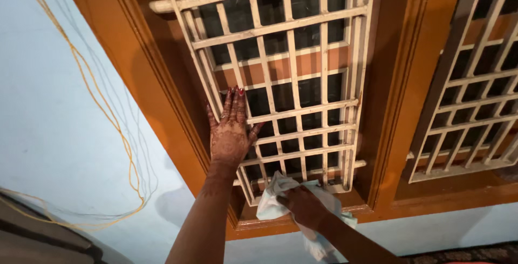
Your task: The person cleans a wooden window frame with a white cloth, wiping the individual slats of the wooden grate.
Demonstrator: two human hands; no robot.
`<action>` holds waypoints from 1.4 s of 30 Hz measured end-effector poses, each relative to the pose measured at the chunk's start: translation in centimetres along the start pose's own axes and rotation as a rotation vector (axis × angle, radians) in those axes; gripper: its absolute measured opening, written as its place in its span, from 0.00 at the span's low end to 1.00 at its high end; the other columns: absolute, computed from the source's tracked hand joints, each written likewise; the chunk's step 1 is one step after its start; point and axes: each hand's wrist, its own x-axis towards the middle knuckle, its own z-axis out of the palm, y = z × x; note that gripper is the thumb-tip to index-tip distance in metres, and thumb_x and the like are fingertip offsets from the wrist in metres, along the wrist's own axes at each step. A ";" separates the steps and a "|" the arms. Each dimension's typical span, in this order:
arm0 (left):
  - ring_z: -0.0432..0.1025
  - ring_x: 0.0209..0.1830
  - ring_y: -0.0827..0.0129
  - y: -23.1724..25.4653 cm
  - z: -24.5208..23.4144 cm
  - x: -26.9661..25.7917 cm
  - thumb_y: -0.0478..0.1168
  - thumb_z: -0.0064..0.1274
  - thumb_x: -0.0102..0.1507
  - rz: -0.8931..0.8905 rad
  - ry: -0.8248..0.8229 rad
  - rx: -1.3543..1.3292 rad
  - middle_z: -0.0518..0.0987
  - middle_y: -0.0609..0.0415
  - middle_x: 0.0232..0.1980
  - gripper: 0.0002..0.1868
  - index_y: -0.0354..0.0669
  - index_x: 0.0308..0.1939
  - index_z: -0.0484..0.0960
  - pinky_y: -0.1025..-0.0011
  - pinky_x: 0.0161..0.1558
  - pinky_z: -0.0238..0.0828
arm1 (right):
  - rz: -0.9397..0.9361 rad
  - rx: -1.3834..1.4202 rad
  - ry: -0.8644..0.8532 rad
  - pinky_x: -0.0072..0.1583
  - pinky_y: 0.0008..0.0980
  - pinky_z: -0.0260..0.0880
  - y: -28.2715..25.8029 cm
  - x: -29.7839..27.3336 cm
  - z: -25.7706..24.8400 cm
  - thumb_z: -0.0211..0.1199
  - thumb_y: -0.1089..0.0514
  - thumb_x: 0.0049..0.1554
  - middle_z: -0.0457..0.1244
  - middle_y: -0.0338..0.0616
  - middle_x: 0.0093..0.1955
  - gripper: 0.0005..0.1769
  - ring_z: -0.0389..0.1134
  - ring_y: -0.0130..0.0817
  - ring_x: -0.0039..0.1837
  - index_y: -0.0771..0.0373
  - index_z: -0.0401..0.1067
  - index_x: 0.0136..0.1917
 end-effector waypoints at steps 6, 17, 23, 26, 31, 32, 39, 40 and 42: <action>0.35 0.84 0.67 -0.3 -0.6 -0.1 0.71 0.30 0.67 0.004 -0.017 -0.044 0.42 0.54 0.85 0.50 0.43 0.81 0.39 0.39 0.76 0.21 | -0.242 -0.222 0.574 0.65 0.47 0.64 -5.0 2.2 -5.2 0.58 0.59 0.59 0.61 0.51 0.75 0.28 0.64 0.48 0.67 0.54 0.67 0.73; 0.45 0.84 0.63 -1.7 -1.8 -0.2 0.58 0.32 0.73 0.104 -0.048 -0.243 0.46 0.52 0.85 0.39 0.45 0.83 0.41 0.39 0.76 0.41 | -0.085 -0.383 0.119 0.63 0.54 0.69 -11.2 9.5 -6.1 0.56 0.60 0.61 0.59 0.53 0.71 0.21 0.63 0.49 0.67 0.69 0.70 0.66; 0.46 0.83 0.61 -1.6 -2.2 -0.4 0.56 0.33 0.73 0.062 -0.094 -0.292 0.46 0.51 0.85 0.38 0.48 0.83 0.40 0.40 0.76 0.40 | -0.002 -0.289 0.234 0.53 0.43 0.73 -11.5 10.9 -6.2 0.56 0.62 0.62 0.63 0.59 0.66 0.16 0.64 0.50 0.67 0.73 0.74 0.60; 0.45 0.83 0.61 -1.7 -2.5 -0.5 0.55 0.33 0.73 0.065 -0.139 -0.327 0.45 0.52 0.85 0.38 0.49 0.82 0.39 0.41 0.74 0.41 | 0.039 -0.435 0.470 0.55 0.45 0.74 -11.5 11.4 -6.6 0.60 0.59 0.49 0.66 0.50 0.61 0.20 0.68 0.43 0.62 0.68 0.75 0.55; 0.45 0.83 0.61 -2.0 -3.0 -0.7 0.54 0.34 0.73 0.075 -0.154 -0.377 0.45 0.53 0.85 0.38 0.50 0.83 0.39 0.43 0.76 0.42 | 0.013 -0.358 0.009 0.50 0.48 0.75 -12.0 11.5 -6.9 0.59 0.59 0.59 0.65 0.54 0.61 0.16 0.70 0.48 0.54 0.70 0.73 0.57; 0.45 0.83 0.61 -1.9 -3.1 -0.7 0.54 0.34 0.72 0.044 -0.191 -0.420 0.44 0.54 0.86 0.38 0.51 0.83 0.39 0.44 0.76 0.43 | 0.011 -0.351 0.003 0.50 0.48 0.75 -12.0 11.5 -7.6 0.59 0.59 0.59 0.65 0.54 0.61 0.16 0.70 0.48 0.54 0.70 0.73 0.57; 0.44 0.83 0.60 -1.8 -2.6 -0.5 0.53 0.35 0.72 0.085 -0.131 -0.319 0.45 0.50 0.84 0.38 0.47 0.83 0.40 0.40 0.75 0.41 | 0.096 -0.297 0.363 0.51 0.43 0.76 -11.2 10.5 -7.0 0.61 0.61 0.53 0.64 0.41 0.64 0.25 0.70 0.43 0.61 0.60 0.70 0.64; 0.45 0.84 0.60 -1.8 -2.6 -0.6 0.53 0.35 0.72 0.082 -0.129 -0.337 0.46 0.51 0.85 0.37 0.47 0.82 0.42 0.40 0.75 0.42 | 0.124 -0.359 0.399 0.49 0.44 0.76 -11.2 10.4 -6.3 0.62 0.61 0.49 0.62 0.39 0.66 0.34 0.70 0.43 0.59 0.59 0.66 0.70; 0.45 0.84 0.60 -1.7 -2.6 -0.7 0.53 0.36 0.73 0.078 -0.126 -0.351 0.46 0.52 0.86 0.36 0.48 0.82 0.44 0.40 0.75 0.43 | 0.168 -0.212 0.202 0.52 0.47 0.76 -11.4 10.2 -5.1 0.59 0.61 0.55 0.61 0.39 0.69 0.33 0.70 0.45 0.60 0.56 0.63 0.74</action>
